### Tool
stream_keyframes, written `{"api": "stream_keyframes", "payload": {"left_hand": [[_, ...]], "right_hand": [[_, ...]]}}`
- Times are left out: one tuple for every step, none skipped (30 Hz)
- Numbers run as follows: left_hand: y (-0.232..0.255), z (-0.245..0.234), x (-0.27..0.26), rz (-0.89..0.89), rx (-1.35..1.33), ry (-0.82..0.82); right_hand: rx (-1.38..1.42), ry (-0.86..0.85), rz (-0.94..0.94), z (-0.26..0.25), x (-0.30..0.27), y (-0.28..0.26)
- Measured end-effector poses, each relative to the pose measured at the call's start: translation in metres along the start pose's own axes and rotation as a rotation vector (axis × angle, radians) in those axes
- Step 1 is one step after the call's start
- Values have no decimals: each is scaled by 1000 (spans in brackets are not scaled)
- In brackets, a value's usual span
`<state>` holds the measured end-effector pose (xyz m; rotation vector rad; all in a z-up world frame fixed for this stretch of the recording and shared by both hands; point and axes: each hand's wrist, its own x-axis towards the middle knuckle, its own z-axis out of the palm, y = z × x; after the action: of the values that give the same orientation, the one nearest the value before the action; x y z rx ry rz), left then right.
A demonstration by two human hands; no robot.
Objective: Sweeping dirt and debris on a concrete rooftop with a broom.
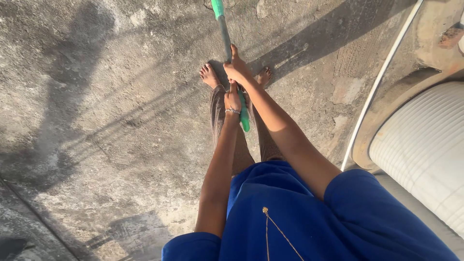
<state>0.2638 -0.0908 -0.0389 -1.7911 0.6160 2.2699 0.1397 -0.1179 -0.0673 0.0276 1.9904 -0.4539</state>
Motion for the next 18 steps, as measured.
{"api": "stream_keyframes", "payload": {"left_hand": [[13,4,-1,0,-10,6],[30,11,0,27,-11,-3],[48,17,-1,55,-11,-11],[38,24,8,64,-20,-9],[28,33,16,97,-8,-21],[24,41,26,137,8,-33],[31,57,5,154,3,-32],[38,74,-16,102,-53,-51],[45,92,-37,51,-109,-72],[33,105,-45,69,-115,-74],[22,120,-52,76,-152,-92],[15,137,-54,92,-187,-113],[17,147,-57,122,-192,-119],[15,159,-63,111,-172,-83],[12,172,-67,99,-153,-47],[2,183,-69,113,-161,-47],[-8,196,-70,118,-111,-5],[-9,209,-64,135,-66,46]], "right_hand": [[-8,-8,-2,-2,5,-7],[105,-8,-11,-7,13,-19],[218,-10,-19,-12,19,-31],[211,-13,-30,-24,13,-37],[260,-6,-18,-37,6,-43],[313,4,-13,-51,1,-54],[311,2,-31,-65,-9,-51],[304,-15,-28,-81,-19,-49],[296,-32,-25,-97,-28,-47],[292,-32,-45,-108,-38,-41],[219,-8,-60,-121,-48,-34],[147,20,-86,-134,-52,-33],[145,24,-115,-145,-61,-40],[37,20,-77,-157,-73,-42],[-72,18,-39,-169,-83,-43],[-77,19,-54,-176,-84,-36],[-53,23,-64,-185,-85,-28],[-30,18,-89,-194,-78,-29]]}}
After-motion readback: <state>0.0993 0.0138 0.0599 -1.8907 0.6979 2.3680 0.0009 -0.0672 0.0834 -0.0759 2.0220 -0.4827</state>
